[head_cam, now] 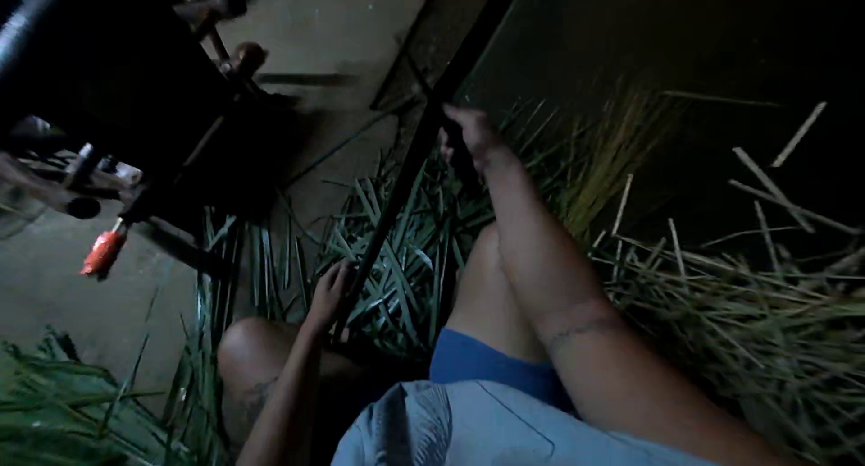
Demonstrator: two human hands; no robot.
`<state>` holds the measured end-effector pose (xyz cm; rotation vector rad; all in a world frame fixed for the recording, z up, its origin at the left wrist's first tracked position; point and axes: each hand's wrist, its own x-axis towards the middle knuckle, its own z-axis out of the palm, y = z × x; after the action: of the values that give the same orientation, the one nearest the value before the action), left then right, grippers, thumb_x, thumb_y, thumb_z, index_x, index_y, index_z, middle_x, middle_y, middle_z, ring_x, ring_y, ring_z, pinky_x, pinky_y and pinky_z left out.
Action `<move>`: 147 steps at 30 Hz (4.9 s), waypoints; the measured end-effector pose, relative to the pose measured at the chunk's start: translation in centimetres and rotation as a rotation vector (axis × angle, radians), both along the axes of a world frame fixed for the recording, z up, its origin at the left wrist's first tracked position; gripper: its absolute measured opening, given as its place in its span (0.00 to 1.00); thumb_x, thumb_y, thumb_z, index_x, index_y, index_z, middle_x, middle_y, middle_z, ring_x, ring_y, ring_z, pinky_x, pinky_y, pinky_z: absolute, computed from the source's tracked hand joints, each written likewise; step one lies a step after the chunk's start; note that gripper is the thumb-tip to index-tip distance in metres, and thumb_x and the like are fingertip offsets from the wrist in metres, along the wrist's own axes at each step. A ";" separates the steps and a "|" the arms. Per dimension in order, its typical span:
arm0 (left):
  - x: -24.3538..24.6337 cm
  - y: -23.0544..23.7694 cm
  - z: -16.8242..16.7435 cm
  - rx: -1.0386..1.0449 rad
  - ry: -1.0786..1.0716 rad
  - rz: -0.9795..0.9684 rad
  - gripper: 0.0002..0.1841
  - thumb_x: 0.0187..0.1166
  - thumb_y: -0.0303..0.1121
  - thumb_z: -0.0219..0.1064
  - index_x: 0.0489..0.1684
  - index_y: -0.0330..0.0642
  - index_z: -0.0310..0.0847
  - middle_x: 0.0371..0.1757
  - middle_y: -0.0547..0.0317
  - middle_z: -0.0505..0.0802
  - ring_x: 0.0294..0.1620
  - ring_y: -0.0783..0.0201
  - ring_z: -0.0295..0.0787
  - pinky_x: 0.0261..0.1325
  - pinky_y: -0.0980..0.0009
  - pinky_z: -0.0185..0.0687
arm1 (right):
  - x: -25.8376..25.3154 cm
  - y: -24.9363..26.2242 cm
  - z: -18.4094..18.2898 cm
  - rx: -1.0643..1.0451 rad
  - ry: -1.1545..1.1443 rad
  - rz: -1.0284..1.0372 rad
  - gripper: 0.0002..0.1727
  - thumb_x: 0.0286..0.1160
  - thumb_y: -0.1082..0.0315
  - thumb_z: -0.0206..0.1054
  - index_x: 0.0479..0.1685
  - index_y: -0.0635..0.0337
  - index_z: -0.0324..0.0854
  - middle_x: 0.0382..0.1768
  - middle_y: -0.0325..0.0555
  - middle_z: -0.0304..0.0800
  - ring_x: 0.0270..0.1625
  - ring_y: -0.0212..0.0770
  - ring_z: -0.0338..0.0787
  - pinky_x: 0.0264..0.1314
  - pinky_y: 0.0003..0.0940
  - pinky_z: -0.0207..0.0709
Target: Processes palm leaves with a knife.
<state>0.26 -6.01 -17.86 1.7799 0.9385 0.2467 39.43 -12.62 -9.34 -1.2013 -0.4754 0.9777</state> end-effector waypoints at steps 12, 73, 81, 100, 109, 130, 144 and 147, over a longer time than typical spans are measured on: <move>-4.4 -0.2 2.3 -0.006 0.101 0.032 0.17 0.94 0.39 0.51 0.70 0.44 0.79 0.37 0.57 0.89 0.32 0.68 0.86 0.38 0.68 0.86 | 0.0 1.4 -0.8 -0.160 0.009 -0.273 0.22 0.94 0.44 0.49 0.62 0.52 0.75 0.25 0.37 0.82 0.18 0.34 0.80 0.20 0.28 0.79; 0.2 3.5 -0.4 -0.841 -0.541 0.119 0.10 0.86 0.30 0.50 0.45 0.46 0.79 0.25 0.63 0.83 0.16 0.73 0.75 0.21 0.77 0.78 | -17.7 2.2 -4.9 -0.248 -0.234 0.871 0.22 0.94 0.59 0.55 0.80 0.55 0.74 0.28 0.48 0.85 0.21 0.36 0.83 0.22 0.28 0.80; -0.5 3.1 -0.3 -0.914 -0.582 0.033 0.11 0.84 0.31 0.52 0.35 0.46 0.82 0.21 0.65 0.83 0.12 0.76 0.72 0.16 0.81 0.71 | -17.7 1.5 -4.7 -0.233 -0.174 0.892 0.20 0.94 0.62 0.55 0.78 0.57 0.77 0.27 0.48 0.84 0.21 0.35 0.82 0.22 0.24 0.79; -0.2 2.8 -0.3 -0.878 -0.564 0.034 0.09 0.81 0.40 0.67 0.36 0.46 0.84 0.21 0.64 0.82 0.11 0.76 0.71 0.15 0.81 0.73 | -17.2 1.5 -4.2 -0.188 -0.177 0.906 0.20 0.91 0.63 0.58 0.75 0.60 0.79 0.25 0.45 0.84 0.19 0.32 0.80 0.19 0.23 0.76; -0.7 2.7 -1.4 -0.834 -0.631 -0.048 0.08 0.86 0.29 0.55 0.43 0.45 0.82 0.26 0.61 0.84 0.14 0.76 0.73 0.16 0.82 0.72 | -17.3 1.6 -4.9 -0.145 -0.146 0.860 0.16 0.91 0.63 0.59 0.62 0.66 0.83 0.23 0.45 0.84 0.18 0.32 0.80 0.19 0.23 0.78; 0.4 2.8 0.0 -0.904 -0.602 -0.105 0.05 0.87 0.35 0.58 0.45 0.46 0.77 0.23 0.67 0.81 0.14 0.77 0.74 0.16 0.83 0.73 | -17.1 1.9 -5.0 -0.015 -0.200 0.732 0.08 0.88 0.70 0.59 0.46 0.62 0.83 0.21 0.39 0.84 0.19 0.30 0.81 0.21 0.24 0.79; 0.8 2.5 1.2 -0.404 -0.462 0.101 0.12 0.93 0.33 0.55 0.62 0.39 0.80 0.43 0.55 0.91 0.30 0.65 0.89 0.34 0.68 0.91 | -17.4 2.4 -5.8 -0.031 -0.284 0.689 0.12 0.89 0.69 0.57 0.40 0.64 0.83 0.22 0.41 0.85 0.20 0.32 0.82 0.23 0.26 0.79; 0.7 2.4 1.1 -0.328 -0.431 0.098 0.13 0.91 0.33 0.57 0.63 0.37 0.81 0.43 0.56 0.92 0.31 0.65 0.90 0.33 0.69 0.91 | -17.5 2.3 -6.1 -0.066 -0.284 0.696 0.12 0.90 0.69 0.57 0.41 0.64 0.83 0.22 0.41 0.85 0.20 0.32 0.82 0.23 0.26 0.80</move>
<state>0.97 -3.57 -16.80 1.3113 0.7077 0.4883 21.90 -10.31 -15.40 -1.2634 -1.1437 1.4190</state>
